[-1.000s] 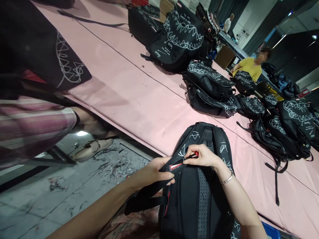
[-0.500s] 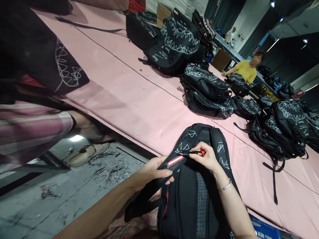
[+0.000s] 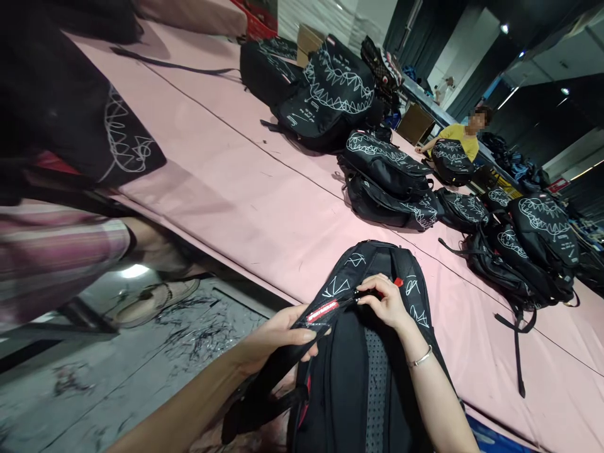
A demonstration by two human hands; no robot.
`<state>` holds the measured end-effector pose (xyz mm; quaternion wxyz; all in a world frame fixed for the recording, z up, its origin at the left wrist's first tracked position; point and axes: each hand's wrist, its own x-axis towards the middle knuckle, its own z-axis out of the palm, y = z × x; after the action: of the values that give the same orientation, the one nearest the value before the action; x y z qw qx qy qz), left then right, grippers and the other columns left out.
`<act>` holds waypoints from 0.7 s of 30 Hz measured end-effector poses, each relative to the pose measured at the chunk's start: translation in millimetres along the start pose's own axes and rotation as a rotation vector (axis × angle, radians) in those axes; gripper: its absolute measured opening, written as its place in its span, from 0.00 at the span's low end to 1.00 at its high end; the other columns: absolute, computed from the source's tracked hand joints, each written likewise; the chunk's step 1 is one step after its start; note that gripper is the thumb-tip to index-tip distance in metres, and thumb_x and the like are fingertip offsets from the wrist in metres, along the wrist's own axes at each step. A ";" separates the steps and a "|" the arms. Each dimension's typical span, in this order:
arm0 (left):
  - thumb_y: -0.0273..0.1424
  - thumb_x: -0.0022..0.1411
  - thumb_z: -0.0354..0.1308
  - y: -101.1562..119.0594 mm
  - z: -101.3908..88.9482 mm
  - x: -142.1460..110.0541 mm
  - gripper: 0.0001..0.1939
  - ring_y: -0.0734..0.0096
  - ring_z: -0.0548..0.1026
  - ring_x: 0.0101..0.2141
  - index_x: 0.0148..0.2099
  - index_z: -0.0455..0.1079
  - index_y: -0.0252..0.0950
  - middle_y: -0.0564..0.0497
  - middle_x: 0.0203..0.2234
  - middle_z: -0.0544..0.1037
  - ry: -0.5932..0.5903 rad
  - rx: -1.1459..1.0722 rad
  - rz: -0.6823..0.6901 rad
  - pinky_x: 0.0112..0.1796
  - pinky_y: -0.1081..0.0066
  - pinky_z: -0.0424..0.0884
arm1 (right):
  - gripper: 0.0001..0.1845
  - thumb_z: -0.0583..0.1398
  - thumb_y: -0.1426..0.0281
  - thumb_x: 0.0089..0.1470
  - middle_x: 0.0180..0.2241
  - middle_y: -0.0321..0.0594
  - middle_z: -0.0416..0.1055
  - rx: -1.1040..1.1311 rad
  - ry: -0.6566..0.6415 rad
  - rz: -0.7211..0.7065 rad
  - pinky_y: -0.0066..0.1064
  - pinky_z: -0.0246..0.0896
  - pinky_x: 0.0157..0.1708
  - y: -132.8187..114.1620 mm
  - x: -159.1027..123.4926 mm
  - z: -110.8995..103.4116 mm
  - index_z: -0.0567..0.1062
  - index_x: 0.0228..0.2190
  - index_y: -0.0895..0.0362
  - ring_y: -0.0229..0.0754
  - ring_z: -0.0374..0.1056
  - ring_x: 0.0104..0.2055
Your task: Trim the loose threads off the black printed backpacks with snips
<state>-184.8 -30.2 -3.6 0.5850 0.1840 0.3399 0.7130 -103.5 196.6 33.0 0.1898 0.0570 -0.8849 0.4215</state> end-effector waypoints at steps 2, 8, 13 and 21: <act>0.35 0.47 0.64 0.8 -0.1 -0.8 0.20 0.74 0.69 0.23 0.41 0.66 0.30 0.49 0.26 0.71 0.006 0.013 -0.015 0.23 0.77 0.64 | 0.05 0.63 0.68 0.51 0.31 0.38 0.71 -0.011 -0.018 -0.027 0.36 0.58 0.38 1.4 2.7 -0.1 0.73 0.32 0.54 0.41 0.65 0.36; 0.36 0.47 0.64 0.1 -5.2 0.8 0.21 0.73 0.70 0.24 0.41 0.66 0.30 0.48 0.29 0.71 0.001 0.030 -0.039 0.23 0.76 0.66 | 0.05 0.62 0.68 0.52 0.30 0.38 0.71 -0.028 -0.051 -0.086 0.36 0.59 0.36 5.0 6.9 0.5 0.72 0.30 0.56 0.40 0.65 0.34; 0.35 0.47 0.65 -1.0 -9.0 2.6 0.21 0.72 0.71 0.26 0.42 0.65 0.31 0.46 0.33 0.71 -0.007 0.014 -0.053 0.24 0.76 0.67 | 0.06 0.62 0.67 0.52 0.29 0.38 0.71 -0.028 -0.070 -0.081 0.35 0.59 0.35 6.0 7.8 2.5 0.72 0.28 0.56 0.40 0.65 0.33; 0.34 0.45 0.65 1.1 -5.9 3.0 0.20 0.72 0.71 0.25 0.40 0.66 0.31 0.46 0.32 0.72 -0.015 0.007 -0.046 0.24 0.75 0.67 | 0.07 0.62 0.65 0.51 0.29 0.38 0.71 -0.014 -0.089 -0.061 0.35 0.60 0.35 3.8 8.3 1.5 0.72 0.29 0.56 0.40 0.65 0.34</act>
<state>-190.2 -29.0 -7.3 0.6030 0.1834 0.3423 0.6969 -112.6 198.4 32.6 0.1637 0.1013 -0.8931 0.4066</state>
